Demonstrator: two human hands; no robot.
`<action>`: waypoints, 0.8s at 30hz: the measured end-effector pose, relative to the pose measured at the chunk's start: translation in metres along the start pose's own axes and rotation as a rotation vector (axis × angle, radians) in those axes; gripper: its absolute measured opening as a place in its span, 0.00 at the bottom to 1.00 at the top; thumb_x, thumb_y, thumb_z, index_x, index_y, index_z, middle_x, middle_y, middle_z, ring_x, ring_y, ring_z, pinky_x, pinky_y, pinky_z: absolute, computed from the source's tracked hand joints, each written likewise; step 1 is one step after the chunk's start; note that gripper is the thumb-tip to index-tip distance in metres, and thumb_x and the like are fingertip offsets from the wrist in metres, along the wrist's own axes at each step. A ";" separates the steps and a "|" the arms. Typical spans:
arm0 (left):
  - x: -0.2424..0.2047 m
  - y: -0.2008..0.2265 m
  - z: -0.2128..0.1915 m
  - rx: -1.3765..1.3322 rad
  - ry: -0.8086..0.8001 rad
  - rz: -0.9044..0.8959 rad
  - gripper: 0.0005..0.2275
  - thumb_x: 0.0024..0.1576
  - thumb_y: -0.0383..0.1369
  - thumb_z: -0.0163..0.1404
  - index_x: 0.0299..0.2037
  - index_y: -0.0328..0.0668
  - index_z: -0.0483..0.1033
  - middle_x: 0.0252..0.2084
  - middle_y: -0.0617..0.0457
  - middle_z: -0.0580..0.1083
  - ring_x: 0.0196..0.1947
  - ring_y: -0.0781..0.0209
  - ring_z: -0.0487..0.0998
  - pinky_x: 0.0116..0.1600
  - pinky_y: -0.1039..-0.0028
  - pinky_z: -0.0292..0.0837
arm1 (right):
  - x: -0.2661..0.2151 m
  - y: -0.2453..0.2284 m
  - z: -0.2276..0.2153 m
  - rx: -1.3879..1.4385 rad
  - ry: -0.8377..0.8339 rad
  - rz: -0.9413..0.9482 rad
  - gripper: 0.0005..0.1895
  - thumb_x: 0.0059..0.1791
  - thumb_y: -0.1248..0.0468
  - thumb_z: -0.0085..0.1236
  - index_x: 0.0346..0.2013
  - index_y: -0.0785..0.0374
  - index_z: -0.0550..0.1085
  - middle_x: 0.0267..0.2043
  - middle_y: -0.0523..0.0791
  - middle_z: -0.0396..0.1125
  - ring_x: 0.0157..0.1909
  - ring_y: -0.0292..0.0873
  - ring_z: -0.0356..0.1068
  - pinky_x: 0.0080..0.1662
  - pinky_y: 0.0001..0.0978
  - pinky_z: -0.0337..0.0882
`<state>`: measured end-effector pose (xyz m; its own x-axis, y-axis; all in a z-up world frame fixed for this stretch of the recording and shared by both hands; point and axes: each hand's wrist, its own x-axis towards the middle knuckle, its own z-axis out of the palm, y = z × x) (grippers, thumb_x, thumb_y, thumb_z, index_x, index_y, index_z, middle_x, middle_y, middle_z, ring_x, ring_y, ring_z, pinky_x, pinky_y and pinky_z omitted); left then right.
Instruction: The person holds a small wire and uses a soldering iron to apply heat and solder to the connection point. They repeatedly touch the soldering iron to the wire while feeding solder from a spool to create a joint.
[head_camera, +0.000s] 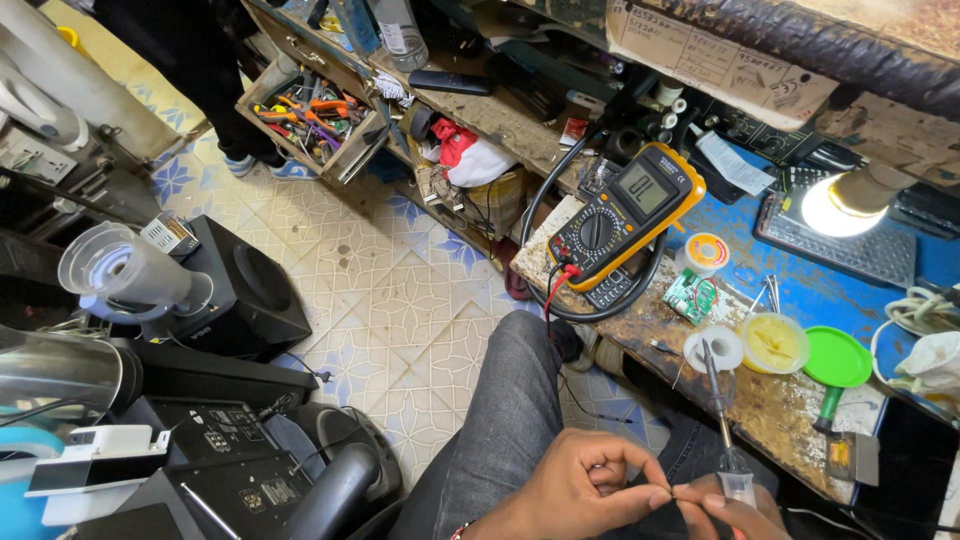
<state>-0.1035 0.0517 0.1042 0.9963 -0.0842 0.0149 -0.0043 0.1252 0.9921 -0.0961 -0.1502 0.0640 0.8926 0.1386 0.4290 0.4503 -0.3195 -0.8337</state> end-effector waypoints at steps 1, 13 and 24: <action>0.001 -0.001 -0.001 -0.004 -0.004 -0.001 0.05 0.61 0.38 0.59 0.40 0.50 0.79 0.17 0.70 0.51 0.21 0.78 0.49 0.32 0.84 0.49 | -0.001 0.000 -0.002 -0.009 -0.021 0.061 0.20 0.47 0.75 0.60 0.52 0.57 0.71 0.44 0.45 0.75 0.43 0.36 0.79 0.54 0.23 0.76; 0.013 -0.014 0.002 -0.056 0.004 -0.086 0.03 0.60 0.35 0.59 0.37 0.49 0.79 0.17 0.70 0.51 0.19 0.78 0.49 0.28 0.83 0.47 | -0.009 0.020 -0.010 -0.082 -0.077 0.184 0.25 0.46 0.71 0.62 0.56 0.52 0.71 0.51 0.43 0.74 0.50 0.39 0.79 0.53 0.30 0.80; 0.063 -0.051 -0.017 0.139 0.379 -0.065 0.01 0.56 0.31 0.60 0.34 0.48 0.82 0.23 0.62 0.66 0.24 0.72 0.66 0.35 0.78 0.63 | 0.031 -0.015 -0.005 -0.286 -0.016 0.285 0.16 0.52 0.63 0.55 0.55 0.47 0.71 0.50 0.40 0.78 0.33 0.36 0.74 0.33 0.32 0.63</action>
